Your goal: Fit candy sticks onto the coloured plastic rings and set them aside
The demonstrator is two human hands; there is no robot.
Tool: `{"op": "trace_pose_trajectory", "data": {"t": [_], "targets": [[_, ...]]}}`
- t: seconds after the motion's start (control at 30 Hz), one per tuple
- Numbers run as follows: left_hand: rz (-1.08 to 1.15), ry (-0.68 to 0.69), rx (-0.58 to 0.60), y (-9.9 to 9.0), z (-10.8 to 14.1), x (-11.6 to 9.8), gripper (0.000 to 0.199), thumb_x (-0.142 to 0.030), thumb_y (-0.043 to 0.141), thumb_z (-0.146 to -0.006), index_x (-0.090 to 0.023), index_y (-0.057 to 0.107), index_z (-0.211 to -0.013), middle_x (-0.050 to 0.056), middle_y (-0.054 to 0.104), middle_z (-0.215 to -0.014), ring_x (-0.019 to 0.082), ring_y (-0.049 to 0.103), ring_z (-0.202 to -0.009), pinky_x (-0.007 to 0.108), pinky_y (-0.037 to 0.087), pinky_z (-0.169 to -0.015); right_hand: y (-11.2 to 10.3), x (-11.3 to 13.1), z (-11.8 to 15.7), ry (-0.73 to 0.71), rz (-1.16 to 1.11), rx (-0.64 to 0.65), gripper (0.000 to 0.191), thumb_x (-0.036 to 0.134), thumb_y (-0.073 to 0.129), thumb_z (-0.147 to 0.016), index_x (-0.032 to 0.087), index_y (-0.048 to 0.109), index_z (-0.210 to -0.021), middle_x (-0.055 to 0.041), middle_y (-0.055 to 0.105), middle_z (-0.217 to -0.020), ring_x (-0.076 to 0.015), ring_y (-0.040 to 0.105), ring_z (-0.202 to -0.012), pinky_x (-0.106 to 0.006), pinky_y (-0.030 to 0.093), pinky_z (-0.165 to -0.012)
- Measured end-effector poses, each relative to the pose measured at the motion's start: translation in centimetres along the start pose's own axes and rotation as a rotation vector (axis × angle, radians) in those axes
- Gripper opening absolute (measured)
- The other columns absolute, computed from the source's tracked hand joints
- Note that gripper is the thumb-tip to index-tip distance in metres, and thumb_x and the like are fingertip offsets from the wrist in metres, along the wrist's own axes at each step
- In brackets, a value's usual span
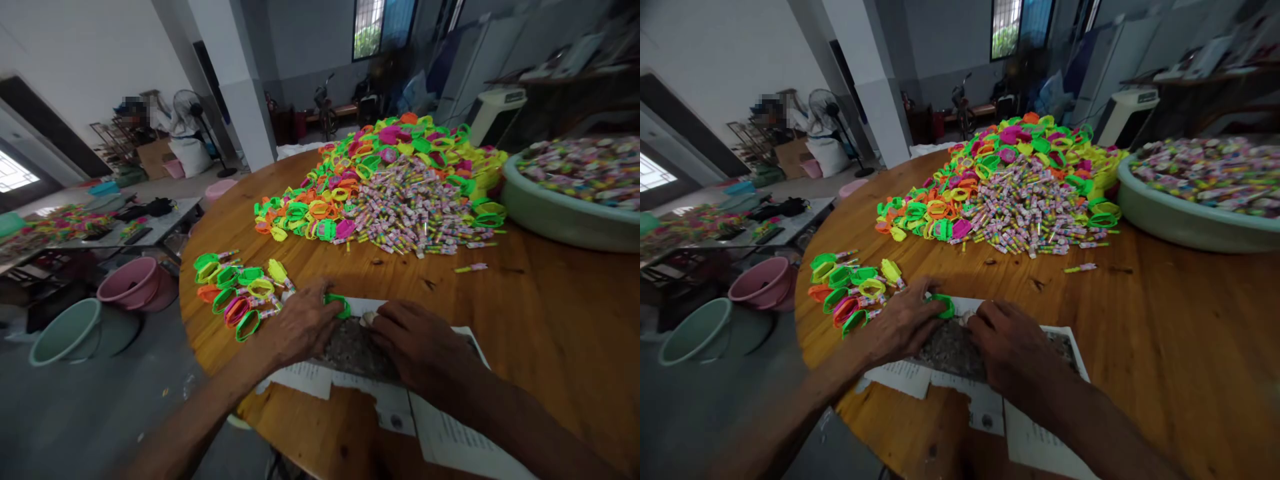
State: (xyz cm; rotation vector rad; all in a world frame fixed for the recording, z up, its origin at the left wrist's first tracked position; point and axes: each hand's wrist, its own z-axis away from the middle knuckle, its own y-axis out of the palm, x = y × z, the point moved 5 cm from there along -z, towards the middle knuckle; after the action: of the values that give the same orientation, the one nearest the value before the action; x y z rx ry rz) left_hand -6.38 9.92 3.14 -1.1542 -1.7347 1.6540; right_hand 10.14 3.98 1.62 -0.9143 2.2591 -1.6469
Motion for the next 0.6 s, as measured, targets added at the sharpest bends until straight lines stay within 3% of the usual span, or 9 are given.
{"op": "trace_pose_trajectory", "data": {"t": [0.1, 0.27, 0.6], "targets": [[0.043, 0.039, -0.031, 0.1, 0.4, 0.0, 0.023, -0.025, 0.042, -0.099, -0.019, 0.062, -0.108, 0.013, 0.05, -0.134, 0.025, 0.051, -0.122, 0.039, 0.047, -0.102, 0.9, -0.1, 0.2, 0.027, -0.007, -0.009, 0.018, 0.009, 0.044, -0.093, 0.017, 0.059, -0.085, -0.0078, 0.054, -0.086, -0.021, 0.048, -0.081, -0.036, 0.042, -0.074], [0.084, 0.052, -0.041, 0.6, 0.7, -0.2, 0.024, -0.021, 0.041, -0.098, -0.018, 0.061, -0.111, 0.011, 0.056, -0.132, 0.022, 0.056, -0.119, 0.036, 0.049, -0.102, 0.7, 0.1, -0.1, 0.12, -0.148, -0.113, 0.019, 0.018, 0.043, -0.099, 0.016, 0.061, -0.093, -0.0069, 0.055, -0.087, -0.0195, 0.05, -0.082, -0.034, 0.041, -0.071], [0.098, 0.035, -0.08, 0.4, 0.9, -0.6, 0.022, -0.019, 0.043, -0.097, -0.016, 0.061, -0.109, 0.013, 0.057, -0.132, 0.022, 0.056, -0.121, 0.036, 0.048, -0.105, 1.4, 0.4, -0.7, 0.184, -0.195, -0.109, 0.018, 0.017, 0.043, -0.098, 0.016, 0.06, -0.091, -0.0073, 0.054, -0.088, -0.0194, 0.05, -0.081, -0.033, 0.04, -0.071]]}}
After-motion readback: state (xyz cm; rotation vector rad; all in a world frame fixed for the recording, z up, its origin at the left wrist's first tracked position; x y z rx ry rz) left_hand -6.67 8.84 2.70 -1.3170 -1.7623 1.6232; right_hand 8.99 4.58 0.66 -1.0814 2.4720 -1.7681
